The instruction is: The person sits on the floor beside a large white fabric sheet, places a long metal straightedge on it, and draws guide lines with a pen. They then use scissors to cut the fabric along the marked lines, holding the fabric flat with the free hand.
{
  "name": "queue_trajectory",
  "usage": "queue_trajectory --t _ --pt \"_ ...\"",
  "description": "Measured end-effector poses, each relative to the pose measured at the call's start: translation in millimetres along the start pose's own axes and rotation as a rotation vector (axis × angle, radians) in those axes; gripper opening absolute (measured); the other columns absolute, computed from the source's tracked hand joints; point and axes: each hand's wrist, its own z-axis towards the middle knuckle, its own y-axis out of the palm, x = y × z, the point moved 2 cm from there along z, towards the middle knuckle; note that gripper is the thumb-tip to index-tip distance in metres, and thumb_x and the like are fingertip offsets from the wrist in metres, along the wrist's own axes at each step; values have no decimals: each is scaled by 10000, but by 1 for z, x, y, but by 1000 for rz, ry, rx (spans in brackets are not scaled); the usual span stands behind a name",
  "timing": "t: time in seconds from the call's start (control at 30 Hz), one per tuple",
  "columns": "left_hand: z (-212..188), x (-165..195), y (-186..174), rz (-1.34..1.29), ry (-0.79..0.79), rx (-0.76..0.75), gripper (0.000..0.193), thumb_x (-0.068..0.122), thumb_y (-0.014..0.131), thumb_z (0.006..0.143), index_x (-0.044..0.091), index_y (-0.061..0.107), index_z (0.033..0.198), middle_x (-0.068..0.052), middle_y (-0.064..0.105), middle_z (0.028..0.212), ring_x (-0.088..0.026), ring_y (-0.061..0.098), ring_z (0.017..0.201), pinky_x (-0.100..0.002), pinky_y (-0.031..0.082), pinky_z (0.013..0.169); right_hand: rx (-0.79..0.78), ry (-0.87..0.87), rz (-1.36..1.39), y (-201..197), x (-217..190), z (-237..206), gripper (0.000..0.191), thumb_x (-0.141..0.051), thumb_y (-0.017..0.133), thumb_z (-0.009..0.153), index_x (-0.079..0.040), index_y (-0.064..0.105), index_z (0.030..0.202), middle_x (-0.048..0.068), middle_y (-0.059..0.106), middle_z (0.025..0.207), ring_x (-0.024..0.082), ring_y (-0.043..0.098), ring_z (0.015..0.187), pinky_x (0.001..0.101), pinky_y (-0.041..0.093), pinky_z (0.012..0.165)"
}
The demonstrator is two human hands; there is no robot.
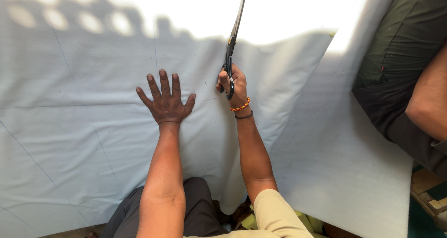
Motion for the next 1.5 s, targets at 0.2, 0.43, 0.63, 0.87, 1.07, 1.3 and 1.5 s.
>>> queue_trajectory --t 0.2,0.43,0.63,0.87,1.07,1.3,1.5 --pt "2 0 -3 -6 5 1 824 779 230 1102 320 -89 1707 7 -108 1776 -300 -60 1632 -660 -34 1270 78 59 -76 2 0 -4 498 -521 788 869 -85 552 823 -22 555 685 63 595 546 226 538 491" --pt "4 1 -6 -12 2 11 822 770 236 1091 322 -73 1707 6 -97 1775 -300 -50 1631 -661 -24 1273 -24 -20 18 -2 -17 21 530 -612 726 873 -106 569 889 -24 584 730 75 622 637 234 551 595" --pt "6 1 -7 -20 2 16 814 760 244 1090 325 -60 1707 5 -83 1775 -305 -42 1632 -662 -21 1272 -1 -18 41 -5 -28 45 538 -627 734 853 -113 576 859 -30 578 700 74 625 608 235 556 566" --pt "6 0 -7 -33 2 8 833 755 284 1090 320 -60 1711 4 -89 1778 -309 -46 1632 -669 -20 1265 78 59 -32 1 -33 42 487 -536 779 854 -85 595 833 -38 543 649 66 592 533 236 522 479" --pt "7 0 -6 -32 2 10 845 759 298 1086 320 -61 1712 7 -91 1778 -311 -47 1632 -675 -18 1263 -7 2 -8 -2 -50 57 541 -633 724 863 -112 581 872 -29 574 698 78 622 609 239 550 568" --pt "5 -1 -2 -32 0 -9 862 768 302 1070 327 -76 1706 14 -110 1775 -307 -57 1631 -682 -14 1259 -23 0 10 -3 -68 81 592 -697 703 838 -121 567 850 -26 558 676 83 615 599 238 535 547" --pt "3 -1 -1 -34 1 -23 872 765 321 1070 319 -71 1709 11 -108 1776 -314 -57 1633 -689 -12 1259 86 49 -77 2 -69 82 558 -612 766 827 -101 549 772 -18 519 589 93 585 489 249 505 429"
